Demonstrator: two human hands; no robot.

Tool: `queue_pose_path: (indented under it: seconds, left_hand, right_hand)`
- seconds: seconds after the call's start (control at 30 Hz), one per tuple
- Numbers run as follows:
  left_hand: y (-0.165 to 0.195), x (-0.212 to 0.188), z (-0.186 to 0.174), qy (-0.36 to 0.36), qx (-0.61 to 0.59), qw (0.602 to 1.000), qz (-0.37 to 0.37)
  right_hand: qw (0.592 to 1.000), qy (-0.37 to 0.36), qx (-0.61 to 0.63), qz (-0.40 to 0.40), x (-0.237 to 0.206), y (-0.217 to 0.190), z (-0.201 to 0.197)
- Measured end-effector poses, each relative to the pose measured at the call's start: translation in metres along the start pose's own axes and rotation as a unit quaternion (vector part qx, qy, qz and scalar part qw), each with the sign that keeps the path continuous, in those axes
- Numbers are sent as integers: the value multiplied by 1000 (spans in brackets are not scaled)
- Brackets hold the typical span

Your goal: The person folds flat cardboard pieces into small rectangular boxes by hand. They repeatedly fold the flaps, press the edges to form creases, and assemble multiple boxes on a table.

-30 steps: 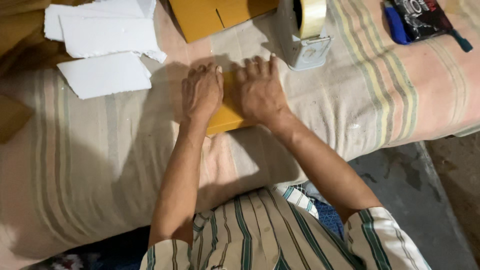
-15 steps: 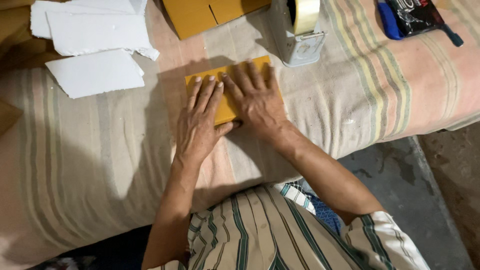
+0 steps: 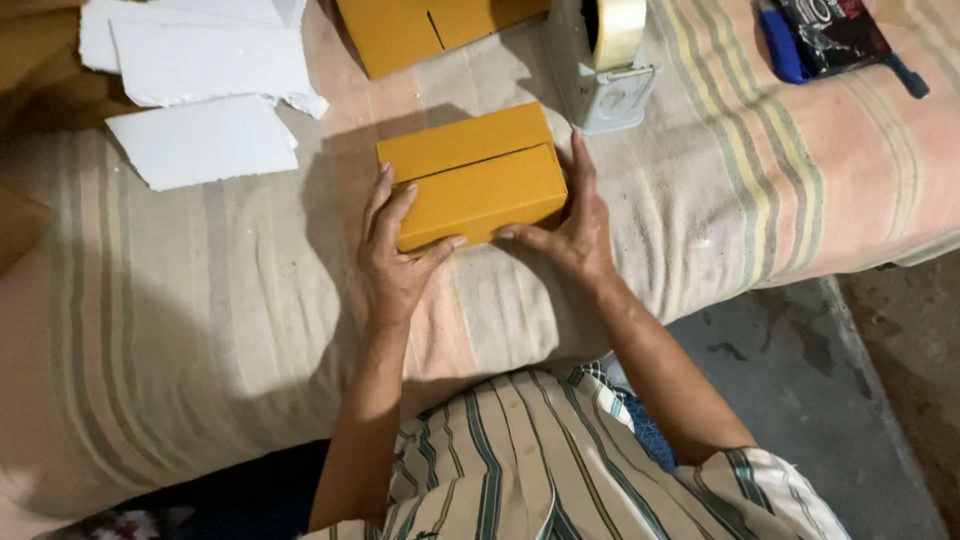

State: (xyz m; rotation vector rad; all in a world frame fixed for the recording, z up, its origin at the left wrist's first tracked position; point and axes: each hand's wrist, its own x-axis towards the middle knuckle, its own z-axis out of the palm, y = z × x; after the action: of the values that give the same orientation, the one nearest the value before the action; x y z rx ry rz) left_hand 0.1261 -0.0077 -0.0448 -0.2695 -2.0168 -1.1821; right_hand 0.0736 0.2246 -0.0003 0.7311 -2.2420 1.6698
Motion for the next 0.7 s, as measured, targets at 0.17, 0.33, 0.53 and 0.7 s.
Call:
queue_pose_path:
  seconds: [0.17,0.33,0.53,0.7]
  left_hand:
    - [-3,2,-12,-53,61,996,44]
    - [-1,9,-17,-61,125,989,59]
    - [11,11,-4,-26,196,978,71]
    - [19,20,1,-22,190,981,27]
  right_hand:
    - [958,-52,-159,232,-11,13,5]
    - [991,-92,24,91,5,-6,-40]
    - [922,-191,-327,-75,56,-26,28]
    - [848,-290,-439,-72,87,-13,64]
